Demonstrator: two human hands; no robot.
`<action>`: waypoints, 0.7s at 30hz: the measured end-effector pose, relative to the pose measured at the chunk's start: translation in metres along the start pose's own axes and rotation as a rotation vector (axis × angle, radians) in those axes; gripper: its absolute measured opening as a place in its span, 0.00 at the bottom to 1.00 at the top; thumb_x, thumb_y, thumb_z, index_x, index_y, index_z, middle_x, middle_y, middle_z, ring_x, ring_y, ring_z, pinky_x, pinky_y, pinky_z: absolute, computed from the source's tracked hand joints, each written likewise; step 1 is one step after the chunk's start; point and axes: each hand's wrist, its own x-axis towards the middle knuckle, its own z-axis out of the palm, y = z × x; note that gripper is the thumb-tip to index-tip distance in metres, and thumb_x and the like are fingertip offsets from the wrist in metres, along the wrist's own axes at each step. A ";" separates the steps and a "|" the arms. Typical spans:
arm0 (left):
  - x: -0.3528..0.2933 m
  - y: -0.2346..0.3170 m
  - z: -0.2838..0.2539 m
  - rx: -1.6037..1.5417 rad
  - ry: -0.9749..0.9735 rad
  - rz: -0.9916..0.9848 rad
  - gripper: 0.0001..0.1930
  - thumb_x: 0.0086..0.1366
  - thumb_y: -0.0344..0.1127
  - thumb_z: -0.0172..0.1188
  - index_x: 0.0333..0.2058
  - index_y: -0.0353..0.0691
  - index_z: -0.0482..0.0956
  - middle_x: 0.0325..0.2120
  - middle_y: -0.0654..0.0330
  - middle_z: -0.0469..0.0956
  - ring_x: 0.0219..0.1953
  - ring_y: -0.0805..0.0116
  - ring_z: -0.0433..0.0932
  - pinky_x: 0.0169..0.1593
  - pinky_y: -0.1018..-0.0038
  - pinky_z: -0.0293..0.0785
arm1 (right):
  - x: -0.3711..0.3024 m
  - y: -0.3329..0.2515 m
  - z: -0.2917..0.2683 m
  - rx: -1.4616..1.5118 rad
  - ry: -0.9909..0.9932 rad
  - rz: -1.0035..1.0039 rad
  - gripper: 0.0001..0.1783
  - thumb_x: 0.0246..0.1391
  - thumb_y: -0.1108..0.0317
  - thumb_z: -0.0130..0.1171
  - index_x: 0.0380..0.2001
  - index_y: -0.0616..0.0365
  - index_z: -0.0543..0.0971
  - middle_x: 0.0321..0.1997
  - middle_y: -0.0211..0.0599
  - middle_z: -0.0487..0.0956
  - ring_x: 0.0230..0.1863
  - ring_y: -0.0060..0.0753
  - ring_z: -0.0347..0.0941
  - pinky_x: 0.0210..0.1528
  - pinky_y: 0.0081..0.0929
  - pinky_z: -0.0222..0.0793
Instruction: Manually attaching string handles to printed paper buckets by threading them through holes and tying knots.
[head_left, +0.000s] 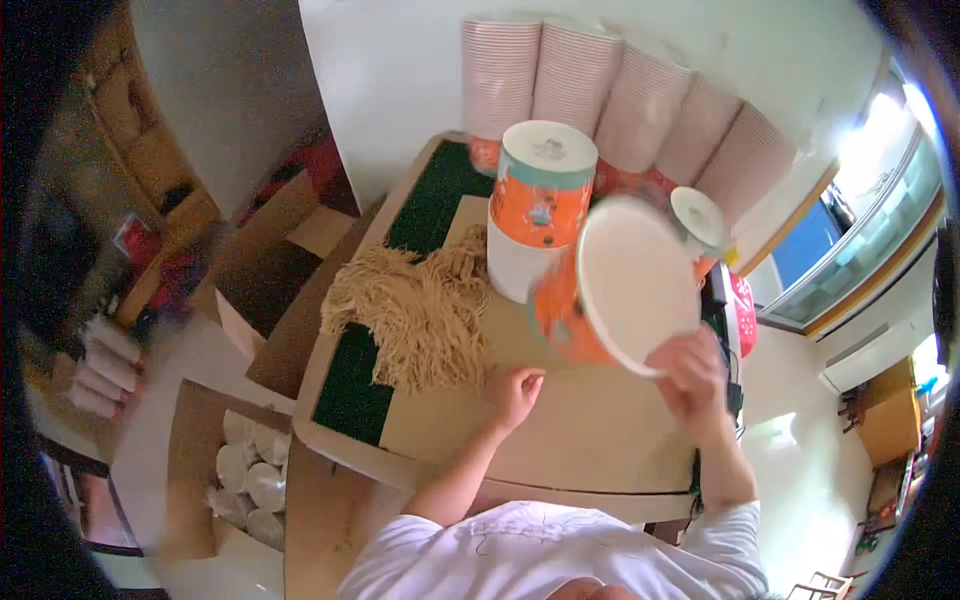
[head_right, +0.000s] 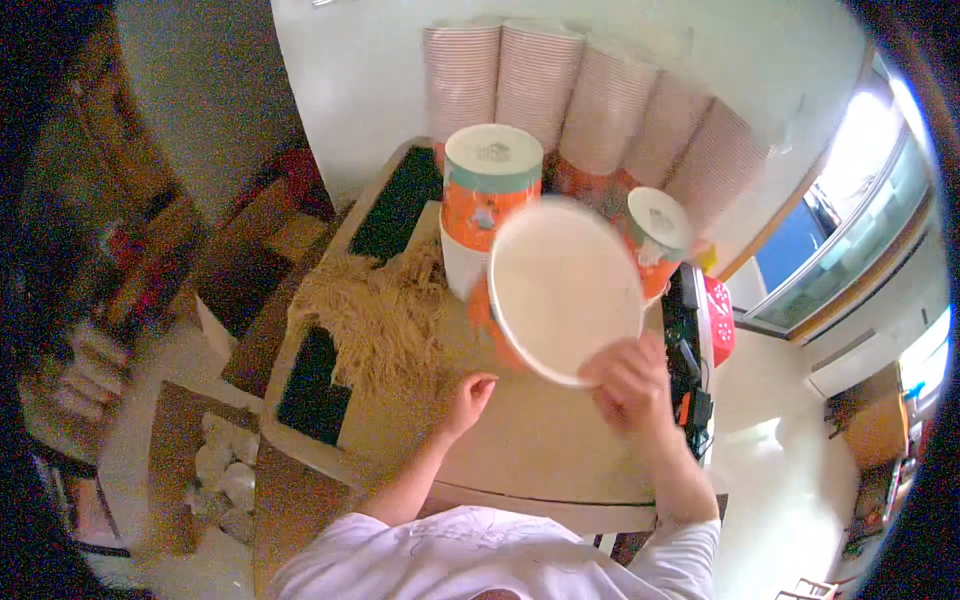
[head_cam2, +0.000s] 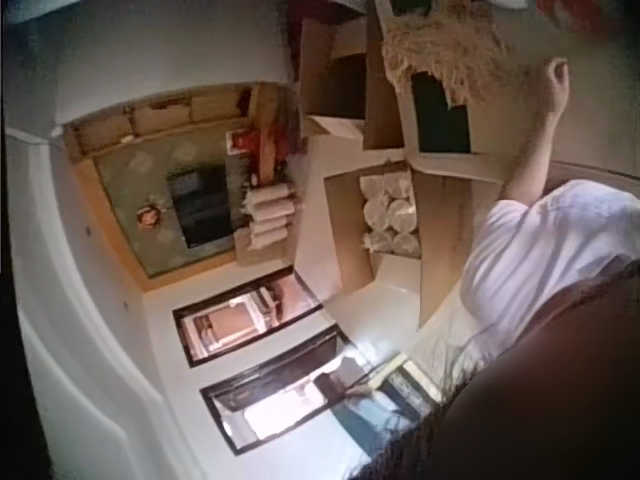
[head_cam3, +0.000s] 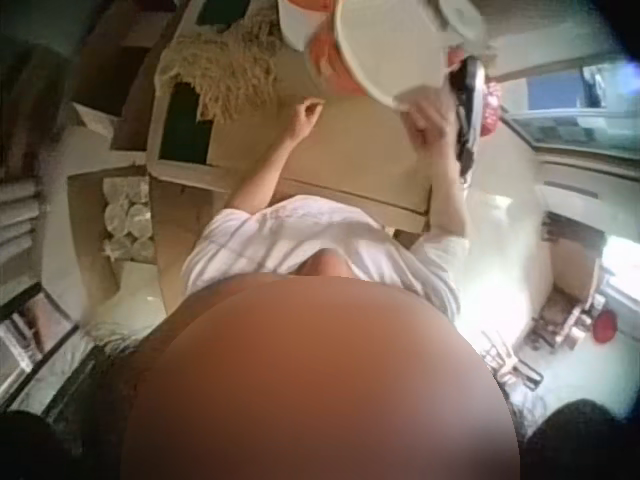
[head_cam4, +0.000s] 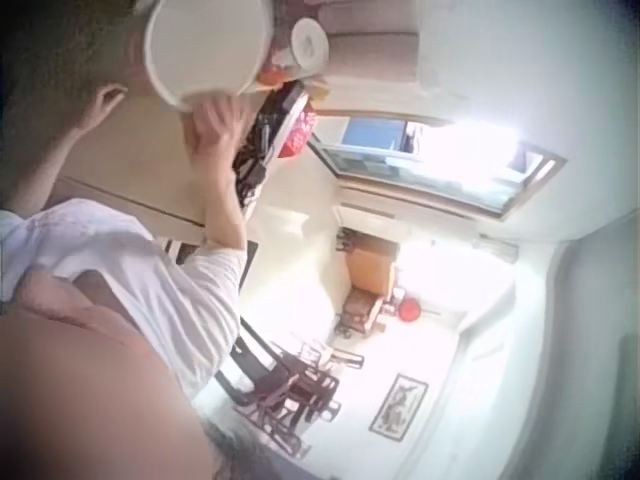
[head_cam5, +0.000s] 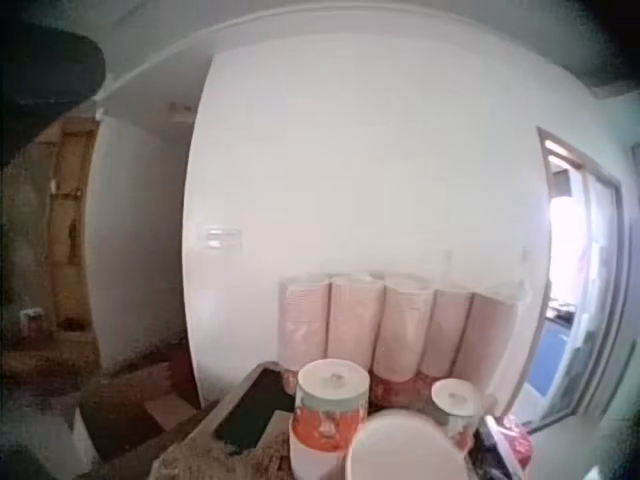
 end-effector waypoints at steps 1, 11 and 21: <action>-0.004 0.004 -0.003 0.006 -0.010 -0.005 0.04 0.52 0.27 0.57 0.29 0.38 0.77 0.22 0.55 0.74 0.25 0.61 0.74 0.30 0.70 0.70 | -0.029 -0.003 0.009 0.066 -0.077 0.078 0.07 0.34 0.74 0.60 0.22 0.53 0.75 0.25 0.29 0.74 0.33 0.34 0.70 0.39 0.35 0.60; -0.053 0.029 -0.088 0.288 0.127 -0.100 0.06 0.53 0.28 0.56 0.32 0.38 0.75 0.27 0.54 0.73 0.30 0.59 0.75 0.33 0.70 0.71 | -0.118 -0.028 0.054 0.010 -0.075 0.294 0.07 0.37 0.72 0.61 0.23 0.54 0.74 0.25 0.29 0.73 0.33 0.35 0.69 0.44 0.35 0.59; -0.056 0.046 -0.083 0.816 -0.065 0.029 0.09 0.55 0.31 0.54 0.33 0.34 0.71 0.30 0.47 0.72 0.38 0.48 0.70 0.41 0.59 0.68 | -0.143 -0.065 0.038 0.390 0.148 0.557 0.10 0.35 0.78 0.62 0.26 0.55 0.77 0.32 0.35 0.76 0.39 0.40 0.71 0.46 0.36 0.65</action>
